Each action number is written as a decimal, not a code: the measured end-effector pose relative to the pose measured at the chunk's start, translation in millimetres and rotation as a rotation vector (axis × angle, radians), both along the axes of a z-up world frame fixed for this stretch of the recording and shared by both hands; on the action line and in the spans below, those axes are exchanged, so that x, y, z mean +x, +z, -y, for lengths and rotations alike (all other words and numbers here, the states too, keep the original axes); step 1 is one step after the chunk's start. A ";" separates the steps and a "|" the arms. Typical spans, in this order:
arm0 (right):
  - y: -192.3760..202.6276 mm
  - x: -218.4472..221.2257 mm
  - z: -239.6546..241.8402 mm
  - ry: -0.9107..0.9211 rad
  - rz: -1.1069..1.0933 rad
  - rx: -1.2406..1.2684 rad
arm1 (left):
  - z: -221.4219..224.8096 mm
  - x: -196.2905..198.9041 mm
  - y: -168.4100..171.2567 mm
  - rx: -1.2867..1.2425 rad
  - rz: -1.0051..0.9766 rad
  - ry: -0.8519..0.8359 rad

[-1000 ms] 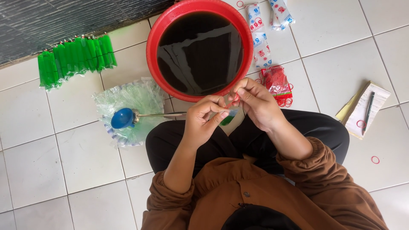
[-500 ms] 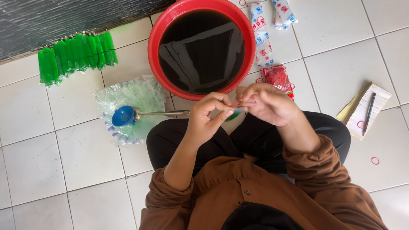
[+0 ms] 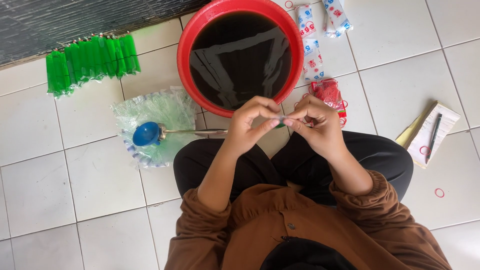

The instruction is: The person fills small plastic bags with a green liquid from a bucket using a funnel and a ladle, then ties each bag shut with a rubber band.

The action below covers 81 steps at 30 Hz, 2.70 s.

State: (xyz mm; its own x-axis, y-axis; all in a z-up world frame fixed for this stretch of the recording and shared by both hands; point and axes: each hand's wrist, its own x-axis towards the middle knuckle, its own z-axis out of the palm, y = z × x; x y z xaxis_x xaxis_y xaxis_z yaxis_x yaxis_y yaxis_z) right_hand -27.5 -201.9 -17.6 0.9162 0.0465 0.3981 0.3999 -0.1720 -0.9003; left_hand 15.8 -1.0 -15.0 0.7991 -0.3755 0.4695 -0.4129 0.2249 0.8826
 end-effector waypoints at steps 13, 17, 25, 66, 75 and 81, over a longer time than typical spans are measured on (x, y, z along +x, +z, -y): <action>-51.8 44.8 -23.6 -0.319 -0.051 -0.093 | 52.2 20.1 -202.2 -0.211 -0.336 -0.111; -66.1 79.8 -28.3 -0.362 -0.090 -0.252 | 61.7 29.3 -219.0 -0.185 -0.410 0.016; -78.0 132.0 -42.7 -0.333 -0.160 -0.371 | 69.7 33.4 -230.1 -0.286 -0.593 0.050; -96.6 162.2 -30.2 -0.238 -0.270 -0.476 | 72.3 19.9 -197.2 -0.379 -0.715 -0.053; -39.7 87.1 -17.3 -0.198 -0.351 0.036 | 59.3 1.0 -158.2 -0.244 -0.510 -0.004; 17.4 46.0 -11.6 -0.052 -0.317 0.192 | 25.9 8.4 -66.2 -0.021 -0.005 0.142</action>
